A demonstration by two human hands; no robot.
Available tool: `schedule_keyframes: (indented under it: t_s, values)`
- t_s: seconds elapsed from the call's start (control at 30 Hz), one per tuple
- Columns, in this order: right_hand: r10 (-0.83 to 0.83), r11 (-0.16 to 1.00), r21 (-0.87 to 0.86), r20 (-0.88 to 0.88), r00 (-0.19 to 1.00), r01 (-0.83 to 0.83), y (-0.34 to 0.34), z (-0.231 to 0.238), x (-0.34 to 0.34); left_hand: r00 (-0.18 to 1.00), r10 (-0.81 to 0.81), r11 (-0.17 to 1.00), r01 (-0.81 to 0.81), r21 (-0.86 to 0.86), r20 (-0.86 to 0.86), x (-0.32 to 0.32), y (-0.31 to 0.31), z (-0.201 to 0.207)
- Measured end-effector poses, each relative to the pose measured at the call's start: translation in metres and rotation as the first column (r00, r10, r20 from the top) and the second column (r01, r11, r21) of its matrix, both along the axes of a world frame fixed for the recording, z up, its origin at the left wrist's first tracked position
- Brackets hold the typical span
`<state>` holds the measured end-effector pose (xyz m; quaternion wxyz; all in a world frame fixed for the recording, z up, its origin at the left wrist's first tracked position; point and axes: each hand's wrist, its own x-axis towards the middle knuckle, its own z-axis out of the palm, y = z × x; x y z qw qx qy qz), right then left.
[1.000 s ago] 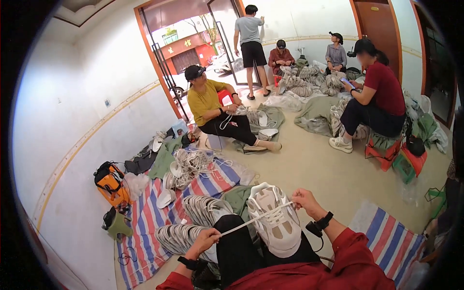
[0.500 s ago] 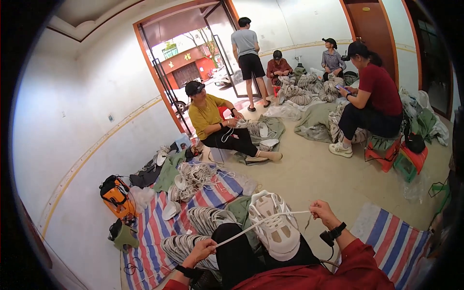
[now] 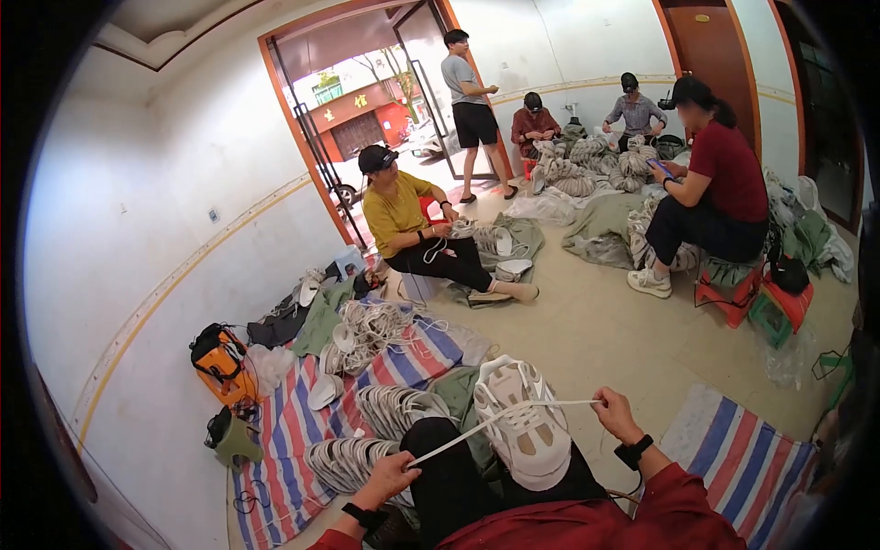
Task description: The recorder is lacing a white sneaker while sitting in a room with other workers performing similar tasks.
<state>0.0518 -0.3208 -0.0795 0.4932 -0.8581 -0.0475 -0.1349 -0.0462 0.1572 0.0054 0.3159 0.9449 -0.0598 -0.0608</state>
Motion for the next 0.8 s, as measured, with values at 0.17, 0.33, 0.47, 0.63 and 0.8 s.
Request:
schedule_keyframes:
  t_s: [0.17, 0.33, 0.47, 0.63, 0.8]
  values:
    - [-0.052, 0.997, 0.060, 0.147, 0.988, 0.043, -0.011, -0.013, 0.005, 0.912, -0.154, 0.936, 0.012, 0.352, 0.379, -0.001, -0.012, -0.001]
    - [-0.110, 0.988, 0.117, 0.101, 0.989, 0.098, -0.019, -0.016, 0.007, 0.893, -0.159, 0.906, -0.038, 0.422, 0.422, -0.004, -0.005, -0.005]
    - [-0.099, 0.987, 0.134, 0.081, 0.992, 0.088, -0.027, -0.020, 0.007, 0.918, -0.117, 0.809, -0.133, 0.573, 0.379, -0.004, 0.023, -0.025]
    - [-0.095, 0.947, 0.303, -0.037, 0.995, 0.102, -0.043, -0.043, 0.013, 0.930, -0.035, 0.775, -0.206, 0.598, 0.365, -0.001, 0.065, -0.044]
    - [-0.126, 0.922, 0.364, -0.044, 0.991, 0.133, -0.062, -0.054, 0.011, 0.951, 0.138, 0.725, -0.287, 0.626, 0.276, -0.001, 0.100, -0.051]
